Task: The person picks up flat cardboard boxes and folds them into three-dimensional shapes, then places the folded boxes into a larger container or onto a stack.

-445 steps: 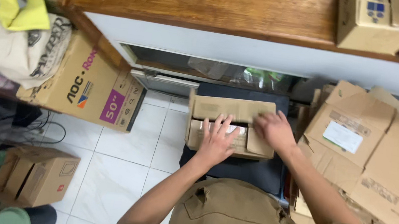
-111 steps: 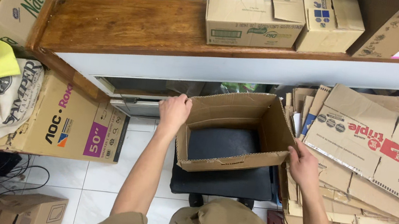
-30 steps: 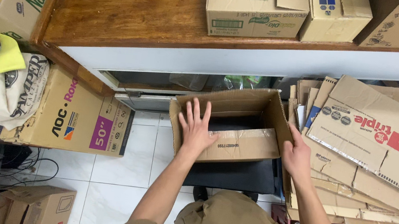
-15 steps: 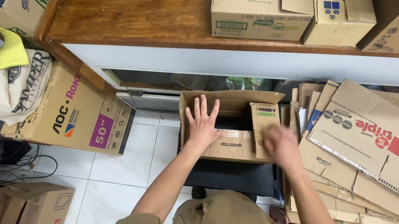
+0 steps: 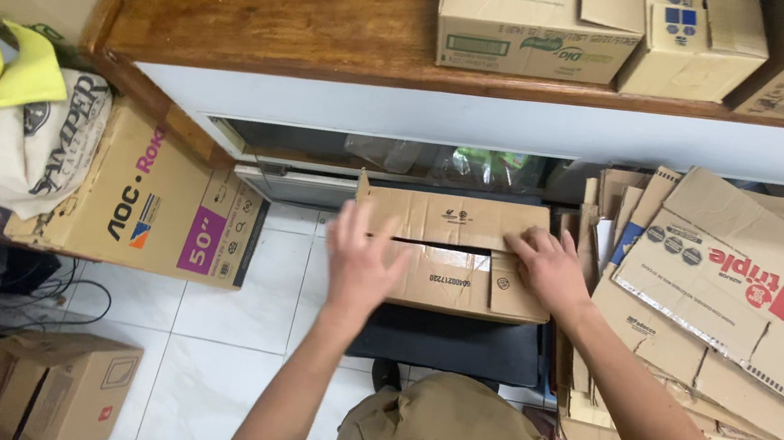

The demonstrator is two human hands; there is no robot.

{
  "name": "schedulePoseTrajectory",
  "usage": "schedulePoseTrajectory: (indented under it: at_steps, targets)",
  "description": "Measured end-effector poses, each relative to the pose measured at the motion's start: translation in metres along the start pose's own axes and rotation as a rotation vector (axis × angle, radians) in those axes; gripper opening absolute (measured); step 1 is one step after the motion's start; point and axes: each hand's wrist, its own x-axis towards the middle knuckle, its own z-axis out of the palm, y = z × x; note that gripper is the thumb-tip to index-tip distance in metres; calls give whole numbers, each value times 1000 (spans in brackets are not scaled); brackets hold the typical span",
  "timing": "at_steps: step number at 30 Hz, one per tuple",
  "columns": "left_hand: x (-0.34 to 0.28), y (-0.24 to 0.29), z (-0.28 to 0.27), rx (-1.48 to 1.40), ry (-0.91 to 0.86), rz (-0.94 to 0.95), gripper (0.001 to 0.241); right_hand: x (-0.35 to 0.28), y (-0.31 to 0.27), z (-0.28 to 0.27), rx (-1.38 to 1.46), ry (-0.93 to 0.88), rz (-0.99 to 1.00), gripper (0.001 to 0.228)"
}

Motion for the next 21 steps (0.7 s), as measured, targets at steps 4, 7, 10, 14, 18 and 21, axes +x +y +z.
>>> schedulePoseTrajectory:
  at_steps: [4,7,10,14,18,21]
  targets:
    - [-12,-33,-28,-117,-317,-160,64,1,-31,-42,83,-247,129,62]
    - [5,-25,-70,-262,-918,-181,84,11,-67,-101,-50,-353,110,73]
    - [24,-24,-94,-241,-1039,-65,97,25,-85,-105,128,-451,-122,87]
    - [40,-37,-78,-67,-1085,118,76,46,-107,-100,133,-645,-18,91]
    - [46,-55,-50,-81,-1038,241,46,63,-152,-142,207,-660,32,102]
    - [47,-64,-51,-233,-1022,260,38,75,-178,-144,234,-692,-14,113]
